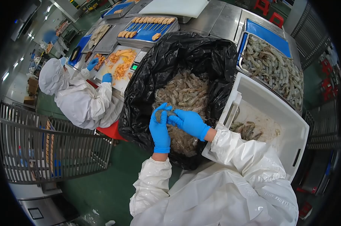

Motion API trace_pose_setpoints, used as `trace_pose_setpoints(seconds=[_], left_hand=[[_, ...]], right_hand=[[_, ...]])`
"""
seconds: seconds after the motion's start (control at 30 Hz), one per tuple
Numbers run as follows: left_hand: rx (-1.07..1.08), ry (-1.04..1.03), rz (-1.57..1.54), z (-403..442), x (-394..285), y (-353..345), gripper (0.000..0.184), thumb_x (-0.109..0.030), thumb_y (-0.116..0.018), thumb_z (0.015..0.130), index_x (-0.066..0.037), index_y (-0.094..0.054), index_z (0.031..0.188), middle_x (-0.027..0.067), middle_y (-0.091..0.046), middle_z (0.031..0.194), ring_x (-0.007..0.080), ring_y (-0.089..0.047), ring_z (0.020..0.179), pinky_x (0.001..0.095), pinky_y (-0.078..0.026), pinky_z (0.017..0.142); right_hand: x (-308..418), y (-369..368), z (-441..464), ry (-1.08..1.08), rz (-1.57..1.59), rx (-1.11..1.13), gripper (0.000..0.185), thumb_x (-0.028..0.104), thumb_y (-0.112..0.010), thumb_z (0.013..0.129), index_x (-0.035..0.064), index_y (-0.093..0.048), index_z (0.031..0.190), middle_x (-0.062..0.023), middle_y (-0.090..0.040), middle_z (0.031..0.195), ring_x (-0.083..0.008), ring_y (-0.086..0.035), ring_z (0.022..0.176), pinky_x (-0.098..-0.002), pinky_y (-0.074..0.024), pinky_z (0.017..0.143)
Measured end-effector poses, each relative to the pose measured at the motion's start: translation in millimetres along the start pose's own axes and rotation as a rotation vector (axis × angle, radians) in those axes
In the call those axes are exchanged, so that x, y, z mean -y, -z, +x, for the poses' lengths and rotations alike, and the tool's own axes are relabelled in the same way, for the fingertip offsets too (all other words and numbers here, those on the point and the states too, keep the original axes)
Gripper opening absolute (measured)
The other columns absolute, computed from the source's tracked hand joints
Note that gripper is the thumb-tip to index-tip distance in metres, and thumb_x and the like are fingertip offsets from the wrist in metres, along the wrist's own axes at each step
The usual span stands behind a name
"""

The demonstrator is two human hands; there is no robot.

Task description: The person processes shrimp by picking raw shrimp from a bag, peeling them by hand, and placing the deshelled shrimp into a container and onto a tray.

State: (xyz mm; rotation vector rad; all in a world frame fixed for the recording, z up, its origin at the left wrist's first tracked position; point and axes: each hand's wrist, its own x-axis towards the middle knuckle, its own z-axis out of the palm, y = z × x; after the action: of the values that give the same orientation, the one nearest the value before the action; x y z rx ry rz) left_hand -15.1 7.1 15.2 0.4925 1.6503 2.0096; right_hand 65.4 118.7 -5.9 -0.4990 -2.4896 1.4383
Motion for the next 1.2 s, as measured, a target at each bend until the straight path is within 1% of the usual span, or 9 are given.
trace_pose_setpoints(seconds=[0.2, 0.4, 0.5, 0.6, 0.63, 0.73, 0.83, 0.93, 1.2], left_hand=[[-0.022, -0.102, 0.14, -1.3, 0.2, -9.2, 0.025, -0.01, -0.051, 0.096, 0.0, -0.056, 0.118, 0.0096, -0.062, 0.108, 0.0092, -0.056, 0.086, 0.0222, -0.046, 0.069], [0.098, 0.302, -0.279, 13.6, 22.9, 10.6, 0.033, -0.027, -0.051, 0.097, 0.0, -0.058, 0.116, 0.0099, -0.063, 0.106, 0.0102, -0.057, 0.083, 0.0228, -0.044, 0.067], [0.026, 0.261, -0.397, 22.5, 33.6, 29.7, 0.034, -0.028, -0.052, 0.097, -0.001, -0.059, 0.115, 0.0091, -0.064, 0.108, 0.0107, -0.058, 0.084, 0.0229, -0.044, 0.067], [0.037, 0.162, -0.166, 25.3, 20.2, 32.3, 0.033, -0.028, -0.051, 0.097, -0.001, -0.058, 0.116, 0.0083, -0.064, 0.109, 0.0108, -0.058, 0.086, 0.0231, -0.043, 0.069], [0.036, 0.158, -0.101, 25.1, 15.1, 28.8, 0.037, -0.03, -0.054, 0.096, -0.001, -0.058, 0.117, 0.0061, -0.064, 0.105, 0.0096, -0.055, 0.08, 0.0219, -0.041, 0.067], [-0.01, 0.056, 0.156, 17.0, -9.2, 10.1, 0.027, -0.021, -0.056, 0.095, -0.004, -0.061, 0.115, 0.0038, -0.063, 0.107, 0.0097, -0.056, 0.089, 0.0231, -0.044, 0.074], [0.042, -0.081, 0.243, 10.1, -2.5, 2.8, 0.023, -0.013, -0.058, 0.093, -0.005, -0.062, 0.114, 0.0021, -0.062, 0.104, 0.0102, -0.055, 0.092, 0.0246, -0.044, 0.08], [0.103, -0.166, 0.314, 5.8, -2.2, -5.7, 0.023, -0.008, -0.059, 0.092, -0.004, -0.062, 0.114, 0.0022, -0.061, 0.102, 0.0111, -0.054, 0.091, 0.0263, -0.044, 0.084], [0.113, 0.037, 0.141, 1.6, 7.6, -5.8, 0.02, -0.011, -0.058, 0.093, -0.001, -0.062, 0.109, 0.0039, -0.062, 0.103, 0.0106, -0.055, 0.086, 0.0252, -0.045, 0.077]], right_hand=[[6.7, -4.2, -7.7, 0.136, -0.377, -0.204, 0.031, 0.037, -0.053, 0.09, 0.0108, -0.057, 0.074, -0.0116, -0.059, 0.062, -0.0319, -0.06, 0.056, -0.0431, -0.0446, 0.051], [-3.4, 0.0, -11.3, 0.366, -0.318, -0.268, 0.021, 0.024, -0.062, 0.081, 0.0105, -0.055, 0.066, -0.0106, -0.055, 0.057, -0.0306, -0.056, 0.049, -0.0393, -0.0434, 0.046], [-10.2, 13.6, -20.2, 0.339, -0.317, -0.214, 0.02, 0.025, -0.058, 0.083, 0.0107, -0.056, 0.069, -0.01, -0.059, 0.062, -0.0289, -0.058, 0.053, -0.0412, -0.0442, 0.049], [-11.4, 23.8, -13.3, 0.219, -0.472, -0.158, 0.021, 0.027, -0.059, 0.083, 0.0096, -0.059, 0.071, -0.0104, -0.061, 0.068, -0.0296, -0.061, 0.063, -0.0414, -0.0459, 0.055], [-16.7, 28.8, -6.4, 0.308, -0.528, -0.082, 0.019, 0.028, -0.058, 0.083, 0.0097, -0.061, 0.082, -0.011, -0.064, 0.077, -0.0306, -0.063, 0.077, -0.0419, -0.0477, 0.065], [-2.5, 38.9, 1.3, 0.547, -0.554, -0.39, 0.02, 0.027, -0.056, 0.088, 0.011, -0.06, 0.099, -0.0095, -0.067, 0.09, -0.0296, -0.063, 0.083, -0.0423, -0.048, 0.075], [16.3, 41.6, -1.0, 0.122, -0.189, 0.041, 0.026, 0.031, -0.048, 0.093, 0.0085, -0.056, 0.102, -0.0098, -0.068, 0.083, -0.031, -0.064, 0.083, -0.0427, -0.0487, 0.073], [16.1, 38.0, 4.4, -0.012, -0.071, 0.27, 0.028, 0.032, -0.043, 0.096, 0.0067, -0.055, 0.097, -0.0084, -0.068, 0.078, -0.0309, -0.064, 0.077, -0.0426, -0.049, 0.072], [0.3, 19.8, -8.9, -0.035, -0.086, 0.06, 0.018, 0.021, -0.048, 0.089, 0.0047, -0.054, 0.092, -0.011, -0.065, 0.072, -0.0305, -0.064, 0.068, -0.0408, -0.0491, 0.063]])
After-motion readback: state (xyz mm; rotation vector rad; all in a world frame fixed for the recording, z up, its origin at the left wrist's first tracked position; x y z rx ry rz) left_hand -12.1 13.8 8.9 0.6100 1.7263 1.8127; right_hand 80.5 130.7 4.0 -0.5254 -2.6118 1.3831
